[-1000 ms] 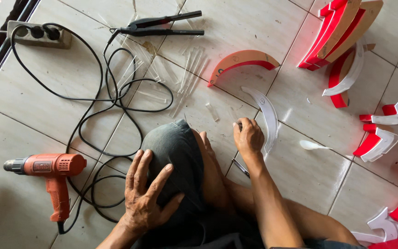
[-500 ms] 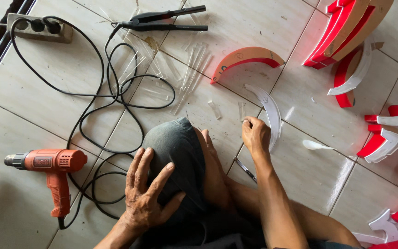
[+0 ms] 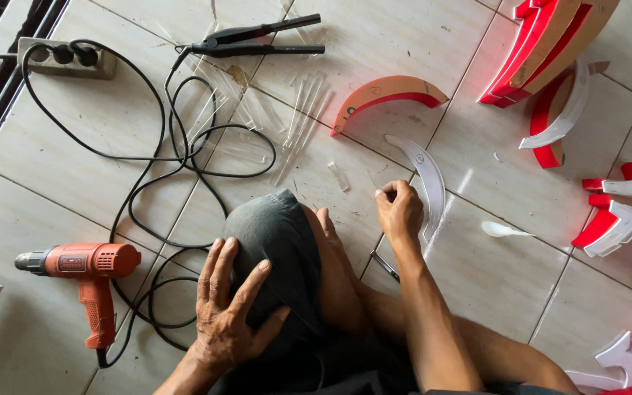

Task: The person assembles red and white curved plastic pieces into decorative letters. They use a heat gun to soften the plastic, apply glue to the edges, and press the pieces together to form the shapes.

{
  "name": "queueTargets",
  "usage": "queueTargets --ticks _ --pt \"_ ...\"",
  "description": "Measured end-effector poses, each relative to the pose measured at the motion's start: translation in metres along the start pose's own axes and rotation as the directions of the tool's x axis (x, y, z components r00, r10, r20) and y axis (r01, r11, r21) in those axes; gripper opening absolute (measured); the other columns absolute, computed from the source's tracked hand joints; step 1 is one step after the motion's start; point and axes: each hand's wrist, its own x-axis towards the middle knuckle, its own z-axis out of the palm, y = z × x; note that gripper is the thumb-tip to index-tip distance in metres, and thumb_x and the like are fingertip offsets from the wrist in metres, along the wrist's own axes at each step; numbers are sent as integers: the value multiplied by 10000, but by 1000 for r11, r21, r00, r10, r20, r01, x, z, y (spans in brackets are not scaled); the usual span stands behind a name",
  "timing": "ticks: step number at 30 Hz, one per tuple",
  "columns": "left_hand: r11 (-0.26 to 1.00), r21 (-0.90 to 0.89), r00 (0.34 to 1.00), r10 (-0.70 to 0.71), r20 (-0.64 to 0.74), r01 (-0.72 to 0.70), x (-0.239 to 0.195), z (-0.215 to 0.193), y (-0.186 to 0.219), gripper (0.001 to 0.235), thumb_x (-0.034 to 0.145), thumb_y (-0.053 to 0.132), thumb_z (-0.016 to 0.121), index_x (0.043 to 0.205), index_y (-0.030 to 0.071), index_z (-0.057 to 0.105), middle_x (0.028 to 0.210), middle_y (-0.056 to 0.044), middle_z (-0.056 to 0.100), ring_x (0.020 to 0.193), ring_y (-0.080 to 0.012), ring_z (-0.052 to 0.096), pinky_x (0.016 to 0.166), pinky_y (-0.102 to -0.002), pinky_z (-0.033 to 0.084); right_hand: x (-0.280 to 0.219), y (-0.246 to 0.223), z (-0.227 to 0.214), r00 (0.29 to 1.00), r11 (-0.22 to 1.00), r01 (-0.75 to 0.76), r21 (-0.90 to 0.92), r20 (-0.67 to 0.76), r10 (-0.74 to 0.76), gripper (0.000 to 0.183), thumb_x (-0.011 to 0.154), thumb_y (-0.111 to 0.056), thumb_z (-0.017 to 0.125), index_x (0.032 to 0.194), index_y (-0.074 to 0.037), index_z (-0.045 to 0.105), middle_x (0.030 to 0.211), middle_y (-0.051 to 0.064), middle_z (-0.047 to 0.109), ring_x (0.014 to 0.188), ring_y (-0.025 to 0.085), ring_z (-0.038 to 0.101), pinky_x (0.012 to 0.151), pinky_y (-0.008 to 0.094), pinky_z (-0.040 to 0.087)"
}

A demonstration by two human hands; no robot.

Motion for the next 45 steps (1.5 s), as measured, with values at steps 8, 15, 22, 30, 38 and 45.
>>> queueTargets --ticks 8,15,22,30,38,45 --pt "991 89 986 82 143 -95 78 -5 43 499 913 492 680 1348 250 650 1486 -84 579 1450 -400 457 1198 -625 251 -2 44 -46 962 987 147 -60 239 -129 300 880 -266 708 1163 -173 745 1044 26 799 978 260 745 866 390 571" --pt "974 -24 740 187 646 -225 198 170 61 117 909 213 666 1024 215 687 808 -29 732 820 -295 761 752 -474 579 -5 89 -86 964 967 200 -161 -147 -223 223 953 -170 596 1119 -173 746 961 106 718 970 349 720 876 451 571" --pt "923 93 878 320 357 -374 167 360 6 144 718 138 605 610 224 562 560 21 527 485 -213 612 434 -370 483 -18 79 -50 820 833 362 -419 -281 -498 316 847 -331 742 1148 -244 703 1060 19 653 961 263 679 792 427 517" --pt "965 26 717 174 675 -259 165 357 5 169 874 202 578 767 197 709 846 -26 719 751 -263 767 580 -415 617 -17 77 -9 894 841 313 -441 -163 -418 218 825 -454 701 947 -276 677 824 -32 626 830 228 658 793 422 450" --pt "987 -161 728 106 677 6 194 346 27 261 746 215 886 959 220 736 883 0 747 843 -263 777 693 -402 644 2 71 -57 947 982 180 61 -280 -156 197 824 -247 772 1004 -233 694 807 -14 767 752 226 756 713 397 566" --pt "962 -242 731 77 677 123 199 340 36 248 800 206 850 1011 174 724 916 -50 741 887 -324 771 749 -443 646 3 58 -77 922 960 223 166 -357 -152 129 815 -151 817 917 -193 750 760 -14 757 735 197 757 721 348 586"
